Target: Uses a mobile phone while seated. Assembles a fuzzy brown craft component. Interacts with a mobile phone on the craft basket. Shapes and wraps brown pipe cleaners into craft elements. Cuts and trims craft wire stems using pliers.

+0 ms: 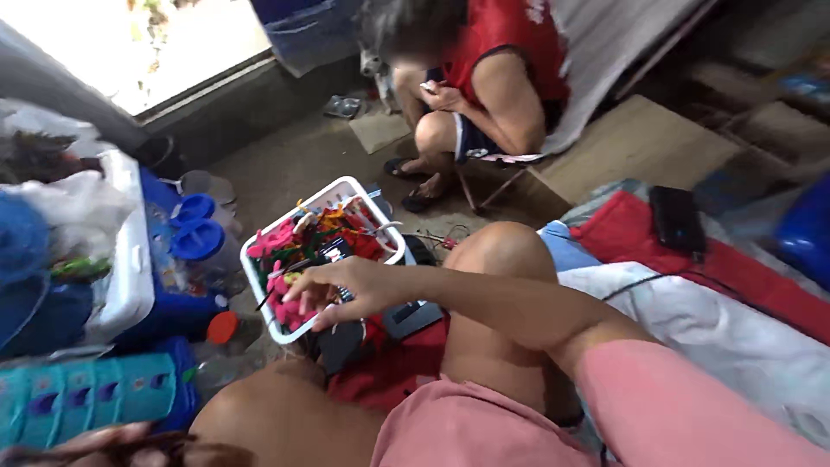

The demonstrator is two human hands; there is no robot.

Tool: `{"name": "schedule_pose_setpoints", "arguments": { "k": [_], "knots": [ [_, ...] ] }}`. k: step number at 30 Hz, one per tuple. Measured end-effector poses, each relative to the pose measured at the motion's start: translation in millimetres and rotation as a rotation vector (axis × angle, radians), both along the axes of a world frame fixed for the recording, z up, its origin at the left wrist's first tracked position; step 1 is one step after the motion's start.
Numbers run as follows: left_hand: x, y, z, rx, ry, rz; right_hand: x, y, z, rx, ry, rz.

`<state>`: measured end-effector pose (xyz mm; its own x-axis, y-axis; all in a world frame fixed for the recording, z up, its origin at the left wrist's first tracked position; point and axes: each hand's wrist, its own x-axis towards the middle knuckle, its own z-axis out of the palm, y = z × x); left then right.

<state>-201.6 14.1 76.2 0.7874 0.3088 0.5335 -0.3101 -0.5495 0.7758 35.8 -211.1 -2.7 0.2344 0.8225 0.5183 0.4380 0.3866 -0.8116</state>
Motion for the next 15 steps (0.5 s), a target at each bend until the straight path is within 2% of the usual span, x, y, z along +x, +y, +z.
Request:
{"name": "schedule_pose_setpoints", "arguments": {
  "k": [3,8,12,15],
  "knots": [
    [66.5,-57.3,3.0,-0.224,0.190,-0.229,-8.2,-5.1,15.4,0.175,0.136,-0.018],
    [151.9,-97.8,-25.3,-0.281,0.225,-0.360,5.1,-19.5,20.4,0.204,0.333,-0.308],
    [181.6,-107.3,-38.9,-0.460,0.289,-0.376,27.9,-27.5,15.7,0.169,0.495,-0.404],
    [185.6,-98.1,-61.6,-0.500,0.309,-0.412,36.0,-28.1,14.7,0.110,0.568,-0.446]
  ]
}}
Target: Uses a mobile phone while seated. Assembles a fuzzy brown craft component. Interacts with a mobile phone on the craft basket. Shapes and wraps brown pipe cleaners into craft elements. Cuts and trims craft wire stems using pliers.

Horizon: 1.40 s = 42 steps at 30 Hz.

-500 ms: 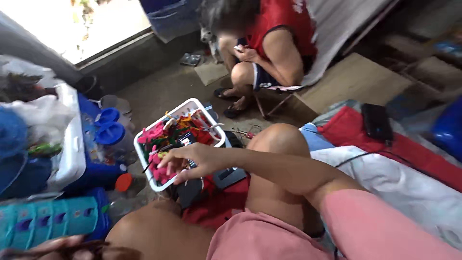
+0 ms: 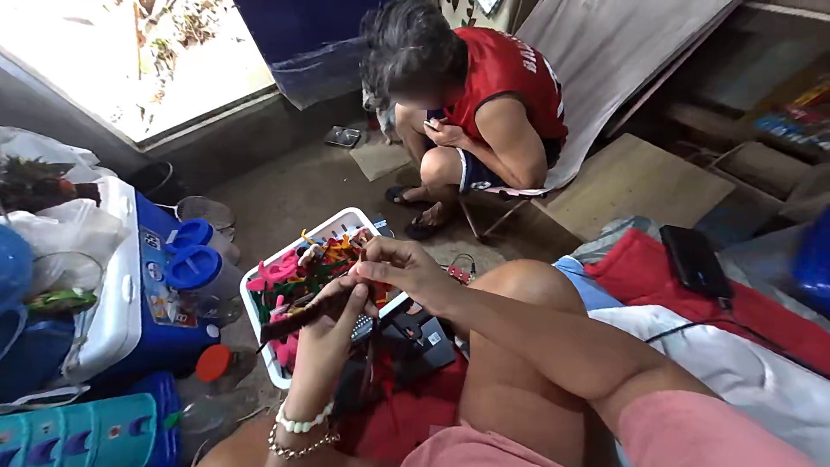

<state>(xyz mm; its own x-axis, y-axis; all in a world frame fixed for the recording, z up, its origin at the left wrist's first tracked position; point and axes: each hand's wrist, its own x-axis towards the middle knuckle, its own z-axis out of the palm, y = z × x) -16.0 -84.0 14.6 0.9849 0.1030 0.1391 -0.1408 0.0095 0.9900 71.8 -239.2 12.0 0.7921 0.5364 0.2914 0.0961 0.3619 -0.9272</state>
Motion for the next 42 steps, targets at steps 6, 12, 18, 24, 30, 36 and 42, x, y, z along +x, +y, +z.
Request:
{"name": "schedule_pose_setpoints", "arguments": {
  "k": [6,12,18,24,30,36,42],
  "knots": [
    [-18.8,42.4,-16.4,-0.117,0.189,-0.119,10.5,1.4,2.2,-0.025,0.180,0.117],
    [-27.1,56.3,-21.0,0.082,-0.058,0.083,1.2,14.7,-3.8,-0.131,0.101,0.160],
    [-28.5,39.4,-12.1,-0.265,0.035,0.249,-14.5,19.1,-8.5,-0.161,0.153,0.198],
    [-32.8,26.1,-5.3,-0.574,0.180,0.279,-26.9,20.7,-7.6,-0.145,0.109,0.111],
    [-36.5,23.6,-7.7,-0.664,0.213,0.266,-30.5,26.0,-11.3,-0.181,0.020,0.068],
    [-36.2,20.3,-7.0,-0.686,0.196,0.315,-31.7,27.7,-13.8,-0.220,-0.062,0.060],
    [-34.7,16.9,-9.7,-0.709,0.230,0.341,-32.8,29.9,-17.2,-0.235,-0.155,0.009]
  ]
}}
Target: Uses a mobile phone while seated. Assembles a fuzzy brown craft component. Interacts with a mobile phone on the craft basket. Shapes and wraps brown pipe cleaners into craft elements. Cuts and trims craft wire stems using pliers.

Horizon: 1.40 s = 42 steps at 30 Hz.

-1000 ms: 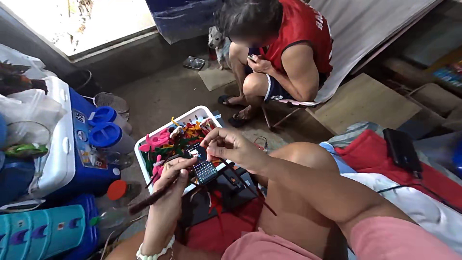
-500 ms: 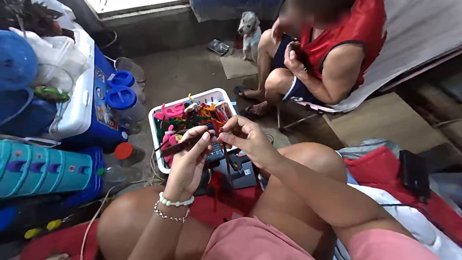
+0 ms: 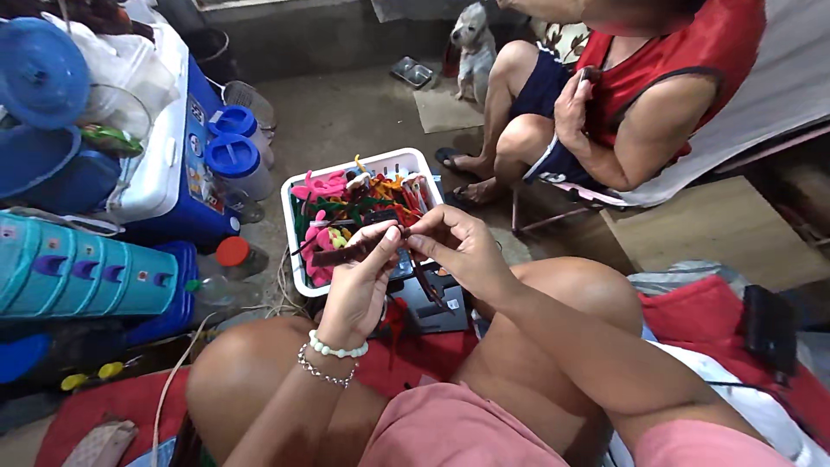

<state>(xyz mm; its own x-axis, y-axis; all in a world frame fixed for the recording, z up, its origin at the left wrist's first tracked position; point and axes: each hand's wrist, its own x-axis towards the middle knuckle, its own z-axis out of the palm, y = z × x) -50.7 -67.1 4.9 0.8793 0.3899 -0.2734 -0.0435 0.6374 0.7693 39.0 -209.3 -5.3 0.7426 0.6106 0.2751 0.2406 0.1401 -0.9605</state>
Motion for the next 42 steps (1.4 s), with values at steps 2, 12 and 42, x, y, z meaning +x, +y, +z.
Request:
{"name": "schedule_pose_setpoints", "arguments": {
  "k": [2,12,42],
  "knots": [
    [0.7,-0.7,0.2,-0.013,0.023,-0.003,0.0,-0.1,-1.2,-0.016,-0.023,-0.009],
    [4.3,-6.0,-5.3,0.025,0.078,0.011,1.5,-3.3,-3.2,-0.107,-0.221,-0.065],
    [4.1,-8.5,-10.1,0.173,0.112,0.021,3.2,-2.3,-3.6,-0.113,-0.569,-0.172]
  ]
}}
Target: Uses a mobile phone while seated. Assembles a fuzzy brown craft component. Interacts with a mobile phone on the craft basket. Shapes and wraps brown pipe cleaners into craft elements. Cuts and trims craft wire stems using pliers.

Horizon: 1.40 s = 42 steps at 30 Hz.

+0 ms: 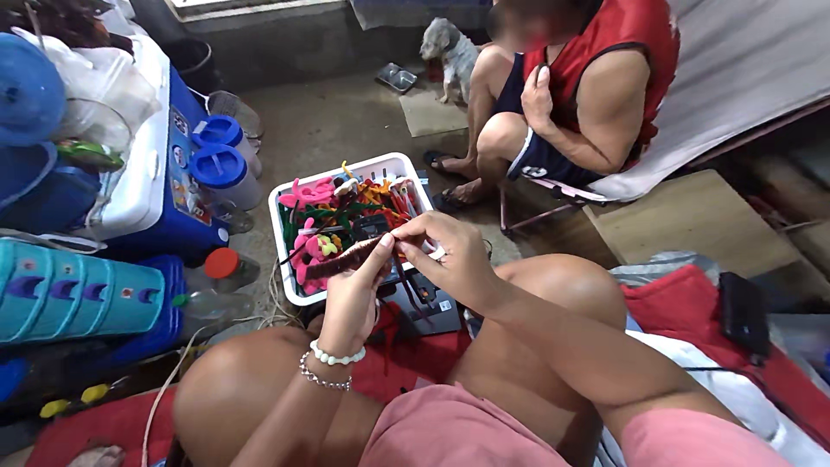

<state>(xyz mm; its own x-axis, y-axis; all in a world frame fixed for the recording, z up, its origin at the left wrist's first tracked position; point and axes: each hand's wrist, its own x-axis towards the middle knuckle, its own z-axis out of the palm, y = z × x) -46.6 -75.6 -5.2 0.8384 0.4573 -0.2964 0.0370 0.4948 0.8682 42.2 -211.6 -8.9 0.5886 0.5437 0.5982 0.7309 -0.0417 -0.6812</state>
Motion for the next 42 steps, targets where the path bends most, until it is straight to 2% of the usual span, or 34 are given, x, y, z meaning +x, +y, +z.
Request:
{"name": "schedule_pose_setpoints", "arguments": {
  "k": [5,13,26,36,42],
  "knots": [
    [-1.4,-1.4,5.4,-0.001,0.019,-0.018,0.6,-0.9,0.1,-0.012,-0.066,-0.031],
    [-3.1,0.8,-3.0,0.105,-0.114,-0.077,4.5,-3.9,1.8,0.009,0.032,-0.043],
    [-0.8,4.0,-7.3,0.366,-0.088,-0.124,11.5,-11.4,3.9,-0.071,0.198,0.034],
    [-0.2,4.5,-10.2,0.466,-0.141,-0.133,16.0,-16.7,6.8,-0.127,0.245,0.072],
    [-0.4,9.6,-7.1,0.532,-0.161,-0.190,20.2,-19.7,8.7,-0.151,0.159,0.125]
  ]
}}
